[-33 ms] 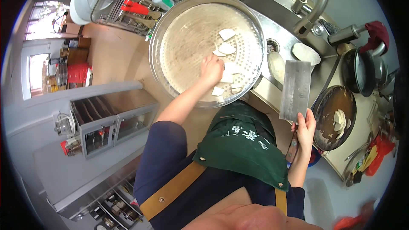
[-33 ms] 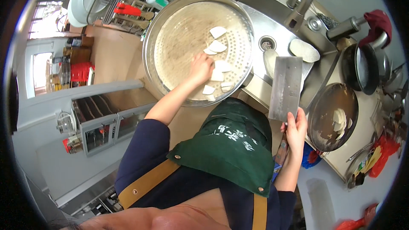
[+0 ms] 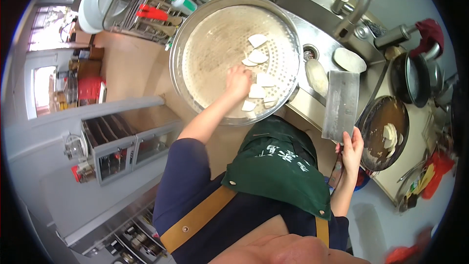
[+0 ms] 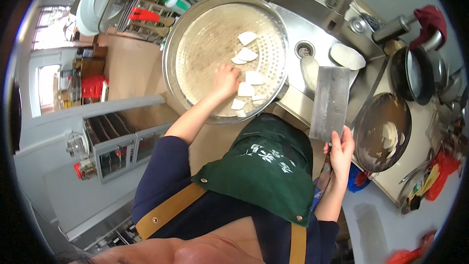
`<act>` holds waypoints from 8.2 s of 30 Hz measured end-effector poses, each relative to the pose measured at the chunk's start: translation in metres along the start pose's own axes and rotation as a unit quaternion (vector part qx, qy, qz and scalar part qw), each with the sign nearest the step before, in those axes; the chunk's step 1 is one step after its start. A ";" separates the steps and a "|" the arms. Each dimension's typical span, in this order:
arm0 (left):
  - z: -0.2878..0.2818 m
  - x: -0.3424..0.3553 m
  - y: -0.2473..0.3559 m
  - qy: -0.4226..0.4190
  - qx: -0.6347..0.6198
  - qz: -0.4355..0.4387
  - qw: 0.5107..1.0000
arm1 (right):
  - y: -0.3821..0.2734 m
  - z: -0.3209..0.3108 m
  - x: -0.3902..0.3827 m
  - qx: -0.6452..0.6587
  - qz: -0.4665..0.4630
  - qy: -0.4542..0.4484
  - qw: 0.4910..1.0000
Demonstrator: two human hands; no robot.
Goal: The person picks up a metal steamer tray and places a cloth liner inside it. They سپس wash several dough pieces in the sink, place one on a cutting board, slice it into segments using a cleaver, and transfer the pieces into a large pot.
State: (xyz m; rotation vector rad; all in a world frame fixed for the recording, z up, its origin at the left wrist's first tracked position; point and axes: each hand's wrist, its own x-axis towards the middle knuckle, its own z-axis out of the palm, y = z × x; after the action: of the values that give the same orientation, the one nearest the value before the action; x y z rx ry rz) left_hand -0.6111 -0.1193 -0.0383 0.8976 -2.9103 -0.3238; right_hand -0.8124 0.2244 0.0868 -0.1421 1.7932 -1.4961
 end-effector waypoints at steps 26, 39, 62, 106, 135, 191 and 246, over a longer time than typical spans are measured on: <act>0.129 0.080 0.529 -0.053 -0.329 0.333 0.882 | 0.204 -0.341 -0.060 0.236 0.031 0.399 0.885; 0.151 0.032 0.572 0.058 -0.271 0.232 0.932 | 0.167 -0.371 0.019 -0.376 -0.010 0.305 0.875; 0.093 0.037 0.487 0.227 -0.433 0.095 0.867 | 0.091 -0.202 0.021 -0.349 -0.069 0.189 0.915; 0.078 0.074 0.446 0.018 -0.461 0.157 0.873 | 0.155 -0.310 -0.043 0.140 0.000 0.361 0.922; 0.050 0.030 0.320 0.206 -0.335 -0.004 0.920 | 0.058 -0.155 0.047 -0.245 -0.142 -0.067 0.957; 0.276 0.137 0.316 -0.220 -0.590 -0.617 0.472 | 0.099 -0.186 -0.053 0.116 0.009 0.407 0.906; 0.089 0.032 0.477 -0.012 -0.108 0.435 0.894 | 0.125 -0.357 -0.088 0.059 -0.007 0.349 0.935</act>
State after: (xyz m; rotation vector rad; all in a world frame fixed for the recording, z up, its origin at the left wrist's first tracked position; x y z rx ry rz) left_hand -0.9114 0.2629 -0.0177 -0.4638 -2.8495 -0.5423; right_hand -0.9237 0.5906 0.0207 0.5005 2.2278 -1.7980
